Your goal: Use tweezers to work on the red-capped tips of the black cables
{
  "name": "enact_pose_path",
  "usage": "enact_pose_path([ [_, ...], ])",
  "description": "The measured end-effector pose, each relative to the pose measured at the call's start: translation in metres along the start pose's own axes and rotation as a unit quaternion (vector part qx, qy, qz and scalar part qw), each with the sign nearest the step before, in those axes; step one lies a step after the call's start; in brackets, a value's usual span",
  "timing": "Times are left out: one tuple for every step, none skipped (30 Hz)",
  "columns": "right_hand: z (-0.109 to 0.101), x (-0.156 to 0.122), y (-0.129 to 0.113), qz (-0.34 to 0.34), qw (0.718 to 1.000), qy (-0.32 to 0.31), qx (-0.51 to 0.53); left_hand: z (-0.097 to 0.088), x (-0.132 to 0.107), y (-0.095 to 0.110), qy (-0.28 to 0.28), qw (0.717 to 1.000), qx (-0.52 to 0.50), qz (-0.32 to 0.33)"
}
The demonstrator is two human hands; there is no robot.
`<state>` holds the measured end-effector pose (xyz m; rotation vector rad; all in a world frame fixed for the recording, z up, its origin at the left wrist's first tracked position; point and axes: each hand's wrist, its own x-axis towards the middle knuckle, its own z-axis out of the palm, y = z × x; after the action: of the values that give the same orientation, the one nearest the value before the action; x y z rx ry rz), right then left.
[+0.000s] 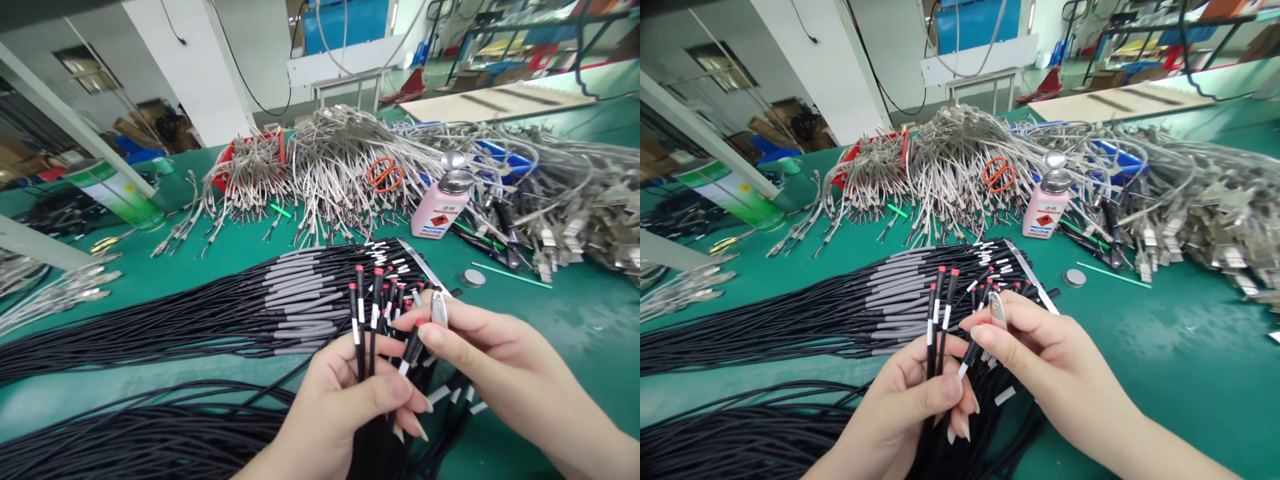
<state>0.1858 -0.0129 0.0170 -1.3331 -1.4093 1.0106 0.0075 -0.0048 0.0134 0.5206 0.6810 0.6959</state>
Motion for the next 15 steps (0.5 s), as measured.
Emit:
enact_pose_path([
  [0.000, 0.000, 0.000, -0.002, 1.000, -0.001, -0.003, 0.000, 0.000, 0.000, -0.004, 1.000, -0.005, 0.001],
  [0.000, 0.000, 0.000, -0.002, 1.000, -0.001, -0.005, -0.001, 0.000, 0.001, -0.007, 1.000, -0.010, 0.000],
  [-0.001, 0.000, 0.000, -0.001, 1.000, 0.002, -0.005, -0.001, 0.000, 0.001, -0.007, 1.000, -0.016, -0.003],
  [-0.001, 0.000, 0.000, 0.003, 1.000, 0.007, -0.005, -0.001, 0.000, 0.001, -0.006, 1.000, -0.022, -0.005],
  [-0.002, 0.000, 0.001, 0.009, 1.000, 0.016, -0.005, -0.001, 0.000, 0.002, -0.004, 1.000, -0.026, -0.008],
  [-0.003, -0.001, 0.001, 0.015, 1.000, 0.026, -0.007, -0.002, 0.000, 0.002, -0.001, 0.999, -0.030, -0.009],
  [-0.003, -0.002, 0.002, 0.020, 0.999, 0.037, -0.012, -0.002, 0.000, 0.003, 0.000, 0.999, -0.034, -0.007],
  [-0.003, -0.004, 0.002, 0.024, 0.998, 0.051, -0.018, -0.002, 0.000, 0.003, 0.002, 0.999, -0.039, -0.005],
  [-0.002, -0.006, 0.002, 0.021, 0.998, 0.064, -0.019, -0.002, -0.001, 0.003, 0.000, 0.999, -0.044, -0.001],
  [0.000, -0.009, 0.001, 0.014, 0.997, 0.081, -0.014, -0.002, 0.000, 0.003, -0.002, 0.999, -0.050, 0.003],
  [0.003, -0.012, 0.000, 0.003, 0.995, 0.101, -0.002, -0.002, 0.000, 0.003, -0.003, 0.998, -0.057, 0.006],
  [0.007, -0.016, -0.001, -0.009, 0.992, 0.122, 0.014, -0.002, 0.000, 0.003, -0.005, 0.998, -0.062, 0.008],
  [0.011, -0.020, -0.003, -0.019, 0.989, 0.142, 0.028, -0.002, 0.001, 0.003, -0.006, 0.998, -0.065, 0.009],
  [0.015, -0.024, -0.005, -0.027, 0.987, 0.156, 0.035, -0.002, 0.002, 0.003, -0.006, 0.998, -0.067, 0.012],
  [0.019, -0.028, -0.006, -0.031, 0.985, 0.166, 0.034, -0.002, 0.002, 0.003, -0.004, 0.998, -0.066, 0.014],
])
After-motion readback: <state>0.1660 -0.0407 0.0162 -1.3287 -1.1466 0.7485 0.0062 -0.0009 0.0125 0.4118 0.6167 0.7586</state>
